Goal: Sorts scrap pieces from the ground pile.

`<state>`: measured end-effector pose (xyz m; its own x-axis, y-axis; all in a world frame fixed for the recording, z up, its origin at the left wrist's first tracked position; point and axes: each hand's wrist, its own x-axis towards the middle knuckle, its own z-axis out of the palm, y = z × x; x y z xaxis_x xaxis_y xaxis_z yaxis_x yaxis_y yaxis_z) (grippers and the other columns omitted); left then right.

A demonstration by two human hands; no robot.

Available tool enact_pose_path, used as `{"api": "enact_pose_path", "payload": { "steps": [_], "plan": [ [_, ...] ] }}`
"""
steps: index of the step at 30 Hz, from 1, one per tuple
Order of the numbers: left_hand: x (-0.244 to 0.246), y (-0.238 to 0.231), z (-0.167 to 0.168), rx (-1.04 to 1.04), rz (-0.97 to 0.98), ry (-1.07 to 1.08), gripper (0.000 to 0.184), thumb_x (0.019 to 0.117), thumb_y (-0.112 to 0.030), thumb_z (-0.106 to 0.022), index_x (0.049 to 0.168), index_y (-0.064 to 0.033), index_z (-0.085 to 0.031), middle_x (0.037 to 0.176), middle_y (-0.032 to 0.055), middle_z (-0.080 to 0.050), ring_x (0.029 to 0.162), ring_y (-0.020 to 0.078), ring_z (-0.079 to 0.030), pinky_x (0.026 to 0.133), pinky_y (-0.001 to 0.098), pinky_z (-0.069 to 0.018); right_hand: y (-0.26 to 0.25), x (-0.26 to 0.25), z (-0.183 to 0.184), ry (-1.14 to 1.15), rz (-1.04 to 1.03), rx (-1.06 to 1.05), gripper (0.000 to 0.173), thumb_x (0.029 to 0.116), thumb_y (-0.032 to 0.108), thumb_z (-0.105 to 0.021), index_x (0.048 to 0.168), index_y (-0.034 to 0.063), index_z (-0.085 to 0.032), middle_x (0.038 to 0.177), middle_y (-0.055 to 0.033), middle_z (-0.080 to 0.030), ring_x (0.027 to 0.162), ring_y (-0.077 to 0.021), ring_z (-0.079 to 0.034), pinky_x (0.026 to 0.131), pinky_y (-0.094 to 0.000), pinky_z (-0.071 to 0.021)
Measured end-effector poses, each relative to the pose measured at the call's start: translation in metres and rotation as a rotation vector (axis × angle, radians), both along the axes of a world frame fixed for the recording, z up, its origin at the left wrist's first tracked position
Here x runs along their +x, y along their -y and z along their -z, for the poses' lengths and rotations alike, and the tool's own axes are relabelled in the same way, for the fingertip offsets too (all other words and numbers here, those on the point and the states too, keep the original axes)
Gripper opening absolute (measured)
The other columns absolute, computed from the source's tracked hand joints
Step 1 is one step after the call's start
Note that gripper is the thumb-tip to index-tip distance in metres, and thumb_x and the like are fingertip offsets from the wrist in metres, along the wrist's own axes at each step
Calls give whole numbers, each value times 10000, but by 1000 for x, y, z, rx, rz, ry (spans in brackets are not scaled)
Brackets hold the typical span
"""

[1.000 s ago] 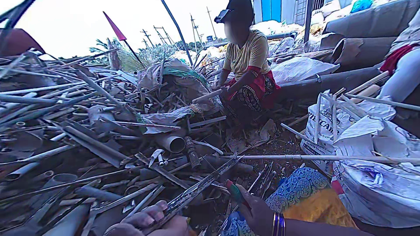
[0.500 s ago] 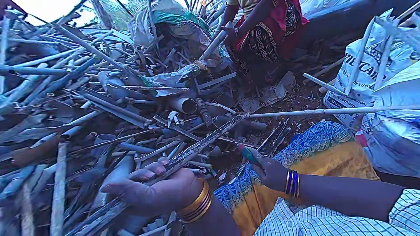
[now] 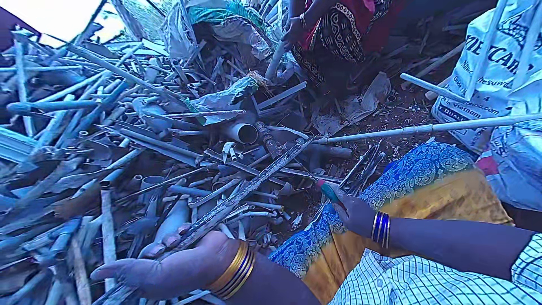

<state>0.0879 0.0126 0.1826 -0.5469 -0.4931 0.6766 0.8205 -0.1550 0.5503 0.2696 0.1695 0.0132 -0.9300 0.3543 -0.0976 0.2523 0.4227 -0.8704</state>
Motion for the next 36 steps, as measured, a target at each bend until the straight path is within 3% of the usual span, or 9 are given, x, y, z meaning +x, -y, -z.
{"api": "enact_pose_path", "payload": {
  "steps": [3, 7, 10, 14, 18, 23, 29, 33, 36],
  "plan": [
    [-1, 7, -3, -97, -80, 84, 460, 1106, -248, -339, 1487, 9, -365, 1394, 120, -580, 1255, 167, -590, 1077, 382, -456, 3, 2, 9, -99, 34, 72, 578, 1069, 175, -450, 1599, -4, -304, 1131, -293, -697, 1008, -444, -704, 907, -547, -547],
    [-2, 7, -9, -21, -21, 65, 306, 1112, -204, -315, 1293, -6, -461, 1092, 101, -599, 925, 140, -627, 820, 341, -539, -10, -5, 9, -10, 66, -48, 601, 1086, 181, -418, 1626, 16, -213, 1188, -287, -673, 1079, -408, -674, 996, -502, -502],
    [12, -7, -3, 31, 79, 52, 404, 1122, -217, -278, 1428, 14, -406, 1235, 127, -607, 1032, 146, -645, 899, 351, -545, 6, 4, 9, -218, -21, 53, 570, 1057, 185, -473, 1579, -10, -353, 1053, -286, -710, 935, -434, -711, 866, -545, -556],
    [26, -29, -20, 257, 144, 118, 317, 1126, -205, -254, 924, -96, -473, 588, -50, -381, 448, 65, -420, 456, 209, -426, -16, -6, 13, -89, 163, -280, 534, 1087, 157, -432, 1577, -16, -312, 1215, -260, -648, 997, -309, -679, 936, -437, -530],
    [27, -26, -11, 232, 303, 71, 479, 1127, -179, -225, 694, -148, -426, 456, -68, -371, 377, 72, -435, 430, 213, -449, -22, -10, 18, -144, 335, -449, 434, 1085, 197, -436, 1472, 1, -451, 931, -109, -614, 689, -144, -570, 659, -315, -502],
    [37, -38, -6, 239, 410, 78, 522, 1122, -169, -191, 652, -154, -419, 441, -66, -387, 367, 71, -441, 431, 213, -458, -16, -11, 7, -173, 358, -799, 378, 1128, 238, -366, 1429, 23, -446, 656, 1, -483, 464, -80, -470, 455, -237, -441],
    [41, -48, 1, 178, 406, 81, 497, 1109, -121, -240, 659, -161, -446, 452, -73, -413, 382, 64, -464, 439, 210, -471, 0, -5, -8, -190, 105, -1053, 367, 1111, 254, -367, 1425, 88, -461, 631, 51, -436, 429, -42, -413, 409, -194, -388],
    [46, -49, 7, 150, 432, 8, 449, 1092, -88, -237, 715, -131, -478, 463, -57, -439, 393, 89, -497, 452, 239, -505, -1, -13, -13, -60, 391, -1183, 320, 1137, 310, -346, 1347, 99, -464, 622, 25, -401, 412, -61, -368, 388, -204, -364],
    [44, -49, 10, 159, 433, 4, 430, 1089, -83, -240, 738, -130, -484, 461, -62, -433, 393, 84, -494, 453, 236, -504, 6, -5, -15, -120, 250, -1119, 346, 1132, 268, -366, 1409, 81, -454, 641, 31, -415, 428, -56, -406, 402, -202, -395]
  ]
}}
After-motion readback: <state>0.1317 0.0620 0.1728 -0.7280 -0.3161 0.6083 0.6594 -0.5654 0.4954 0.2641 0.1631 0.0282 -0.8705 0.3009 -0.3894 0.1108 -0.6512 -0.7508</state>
